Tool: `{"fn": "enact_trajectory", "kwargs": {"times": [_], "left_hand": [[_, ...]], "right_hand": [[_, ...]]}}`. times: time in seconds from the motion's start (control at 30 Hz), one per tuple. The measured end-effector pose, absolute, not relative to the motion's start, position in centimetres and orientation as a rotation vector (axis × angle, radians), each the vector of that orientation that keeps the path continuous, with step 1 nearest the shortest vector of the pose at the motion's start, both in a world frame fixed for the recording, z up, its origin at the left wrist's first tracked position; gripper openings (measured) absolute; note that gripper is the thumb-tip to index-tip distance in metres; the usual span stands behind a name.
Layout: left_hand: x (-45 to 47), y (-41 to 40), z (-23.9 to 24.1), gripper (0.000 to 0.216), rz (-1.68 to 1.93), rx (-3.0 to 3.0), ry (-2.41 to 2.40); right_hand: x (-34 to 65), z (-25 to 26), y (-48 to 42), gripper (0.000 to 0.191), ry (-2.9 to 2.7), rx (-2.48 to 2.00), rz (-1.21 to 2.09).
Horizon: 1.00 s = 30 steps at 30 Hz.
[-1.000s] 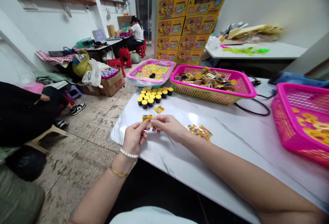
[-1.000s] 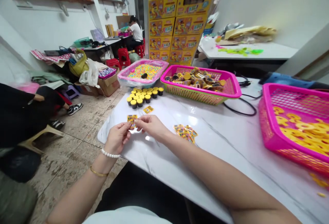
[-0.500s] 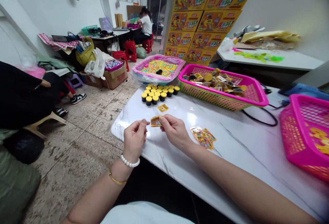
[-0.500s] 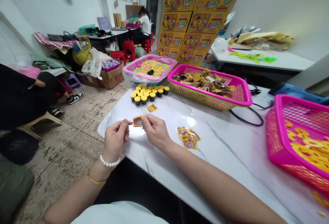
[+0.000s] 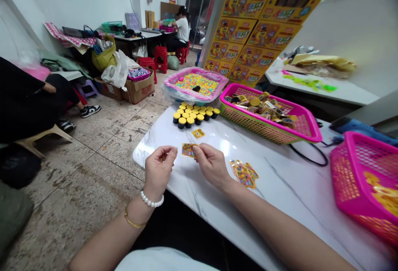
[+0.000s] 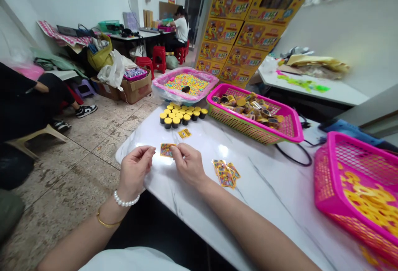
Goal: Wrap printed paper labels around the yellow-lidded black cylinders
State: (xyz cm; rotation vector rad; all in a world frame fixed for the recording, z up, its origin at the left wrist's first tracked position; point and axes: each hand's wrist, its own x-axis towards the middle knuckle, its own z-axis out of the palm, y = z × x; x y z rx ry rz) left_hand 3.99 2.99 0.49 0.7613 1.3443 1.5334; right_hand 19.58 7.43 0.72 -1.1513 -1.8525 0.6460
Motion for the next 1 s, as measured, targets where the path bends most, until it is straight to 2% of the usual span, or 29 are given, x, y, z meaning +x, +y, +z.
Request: {"fn": "enact_trajectory", "kwargs": {"times": [0.43,0.77,1.0], "left_hand": [[3.3,3.2,0.4,0.013,1.543,0.991,1.410],[2.0,3.2,-0.4,0.025,1.430,0.851,1.410],[0.8,3.2,0.3,0.021,1.443,0.974,1.444]], "right_hand": [[18.8,0.3,7.0,0.037,-2.014,-1.049,0.434],[17.9,0.4,7.3,0.034,-2.127,-0.961,0.374],[17.4,1.4,8.2,0.033,-2.255,-0.791,0.224]]}}
